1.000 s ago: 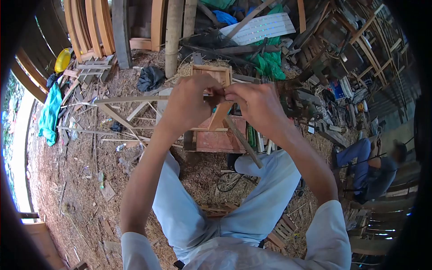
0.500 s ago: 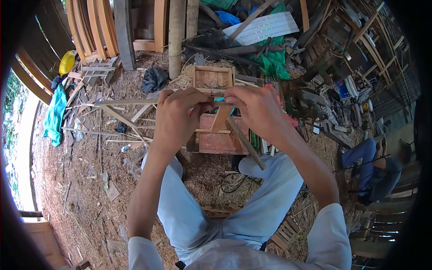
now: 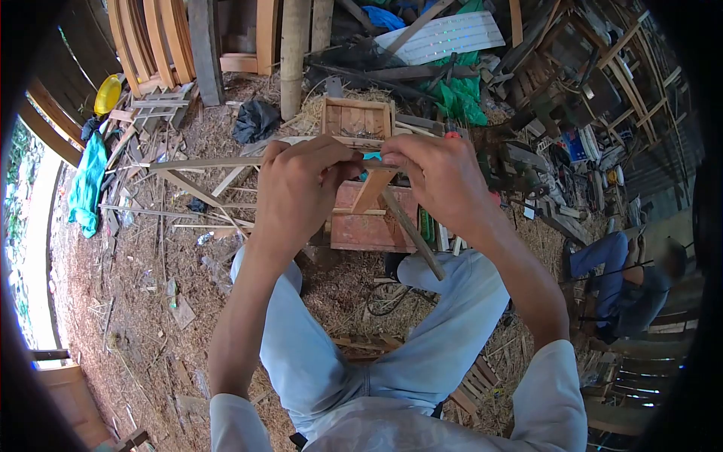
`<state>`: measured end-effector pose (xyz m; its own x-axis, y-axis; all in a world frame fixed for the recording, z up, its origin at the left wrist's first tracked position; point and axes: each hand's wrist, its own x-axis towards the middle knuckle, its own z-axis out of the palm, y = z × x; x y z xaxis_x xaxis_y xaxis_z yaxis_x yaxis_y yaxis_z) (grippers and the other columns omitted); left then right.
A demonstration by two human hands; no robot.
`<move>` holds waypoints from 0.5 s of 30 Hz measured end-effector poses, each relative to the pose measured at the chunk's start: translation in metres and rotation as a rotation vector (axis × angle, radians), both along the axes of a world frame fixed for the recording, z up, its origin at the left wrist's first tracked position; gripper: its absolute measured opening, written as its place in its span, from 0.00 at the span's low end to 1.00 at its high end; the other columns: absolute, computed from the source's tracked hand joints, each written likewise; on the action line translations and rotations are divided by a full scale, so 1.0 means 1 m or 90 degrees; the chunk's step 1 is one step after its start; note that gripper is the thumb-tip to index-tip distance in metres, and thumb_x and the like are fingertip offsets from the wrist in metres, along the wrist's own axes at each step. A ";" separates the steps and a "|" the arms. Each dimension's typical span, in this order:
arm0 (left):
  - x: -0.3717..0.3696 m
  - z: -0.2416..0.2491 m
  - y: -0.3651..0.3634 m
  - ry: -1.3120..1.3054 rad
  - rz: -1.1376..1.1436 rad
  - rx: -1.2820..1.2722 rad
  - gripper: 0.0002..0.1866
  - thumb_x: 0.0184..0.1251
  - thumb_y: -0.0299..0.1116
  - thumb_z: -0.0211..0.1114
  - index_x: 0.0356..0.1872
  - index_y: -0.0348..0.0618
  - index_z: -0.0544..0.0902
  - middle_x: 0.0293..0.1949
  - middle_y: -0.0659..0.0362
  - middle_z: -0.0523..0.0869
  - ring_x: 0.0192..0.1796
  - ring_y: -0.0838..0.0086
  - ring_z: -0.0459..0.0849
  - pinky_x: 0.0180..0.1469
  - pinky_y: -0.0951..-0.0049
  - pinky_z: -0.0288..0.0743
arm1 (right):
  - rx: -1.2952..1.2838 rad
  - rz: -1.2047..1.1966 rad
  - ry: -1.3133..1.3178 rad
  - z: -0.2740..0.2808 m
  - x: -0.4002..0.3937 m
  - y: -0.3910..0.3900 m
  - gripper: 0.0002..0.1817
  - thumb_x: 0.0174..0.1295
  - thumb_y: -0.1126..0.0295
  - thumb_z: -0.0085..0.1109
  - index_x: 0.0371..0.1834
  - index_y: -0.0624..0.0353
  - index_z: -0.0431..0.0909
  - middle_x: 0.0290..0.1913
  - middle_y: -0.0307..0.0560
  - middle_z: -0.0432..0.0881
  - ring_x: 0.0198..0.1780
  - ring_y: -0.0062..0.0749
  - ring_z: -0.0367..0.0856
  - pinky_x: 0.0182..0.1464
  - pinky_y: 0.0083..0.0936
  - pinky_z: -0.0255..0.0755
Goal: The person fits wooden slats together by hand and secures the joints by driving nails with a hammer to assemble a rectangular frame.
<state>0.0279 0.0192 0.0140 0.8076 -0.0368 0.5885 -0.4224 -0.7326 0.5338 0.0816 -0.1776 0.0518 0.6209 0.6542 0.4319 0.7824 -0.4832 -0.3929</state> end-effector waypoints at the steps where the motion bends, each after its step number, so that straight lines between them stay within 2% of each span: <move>1: 0.000 0.001 0.000 -0.001 0.000 0.001 0.05 0.57 0.24 0.69 0.33 0.47 0.86 0.29 0.66 0.86 0.33 0.70 0.85 0.44 0.68 0.64 | -0.007 0.002 -0.010 0.000 0.000 0.000 0.10 0.52 0.84 0.57 0.39 0.66 0.80 0.35 0.60 0.85 0.38 0.56 0.85 0.41 0.44 0.78; 4: -0.001 0.003 -0.002 -0.002 0.007 0.021 0.06 0.55 0.24 0.70 0.33 0.47 0.86 0.30 0.65 0.86 0.34 0.70 0.85 0.44 0.68 0.64 | -0.020 0.001 -0.030 -0.001 -0.003 0.001 0.11 0.52 0.83 0.58 0.39 0.67 0.79 0.35 0.59 0.85 0.37 0.55 0.85 0.40 0.43 0.79; 6: -0.004 0.007 -0.005 0.021 0.026 0.012 0.07 0.53 0.26 0.74 0.34 0.45 0.88 0.35 0.64 0.89 0.40 0.68 0.86 0.53 0.65 0.67 | -0.026 -0.002 -0.044 0.000 -0.004 0.001 0.11 0.51 0.83 0.58 0.39 0.67 0.79 0.34 0.59 0.85 0.36 0.55 0.86 0.39 0.42 0.79; 10: -0.003 0.007 -0.012 -0.021 0.025 0.015 0.07 0.52 0.26 0.75 0.34 0.44 0.88 0.37 0.63 0.89 0.43 0.67 0.85 0.55 0.65 0.67 | -0.025 -0.001 -0.063 -0.001 -0.004 0.002 0.10 0.51 0.83 0.58 0.38 0.66 0.79 0.33 0.59 0.85 0.35 0.54 0.86 0.38 0.41 0.80; 13: -0.003 0.004 -0.020 -0.057 0.017 0.015 0.08 0.52 0.25 0.75 0.33 0.44 0.88 0.37 0.63 0.88 0.45 0.67 0.84 0.59 0.64 0.65 | -0.014 0.005 -0.068 -0.004 -0.004 0.002 0.10 0.51 0.82 0.58 0.38 0.66 0.79 0.32 0.58 0.85 0.35 0.54 0.86 0.38 0.41 0.79; 15: -0.003 0.003 -0.026 -0.050 0.050 0.006 0.08 0.51 0.25 0.75 0.33 0.45 0.88 0.36 0.65 0.88 0.47 0.69 0.83 0.62 0.61 0.60 | -0.015 0.003 -0.070 -0.004 -0.004 0.002 0.10 0.51 0.82 0.58 0.38 0.66 0.78 0.32 0.57 0.85 0.35 0.53 0.86 0.38 0.41 0.79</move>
<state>0.0250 -0.0066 0.0168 0.7593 0.0195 0.6505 -0.4034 -0.7702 0.4940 0.0777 -0.1758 0.0480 0.5671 0.6681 0.4816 0.8227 -0.4873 -0.2928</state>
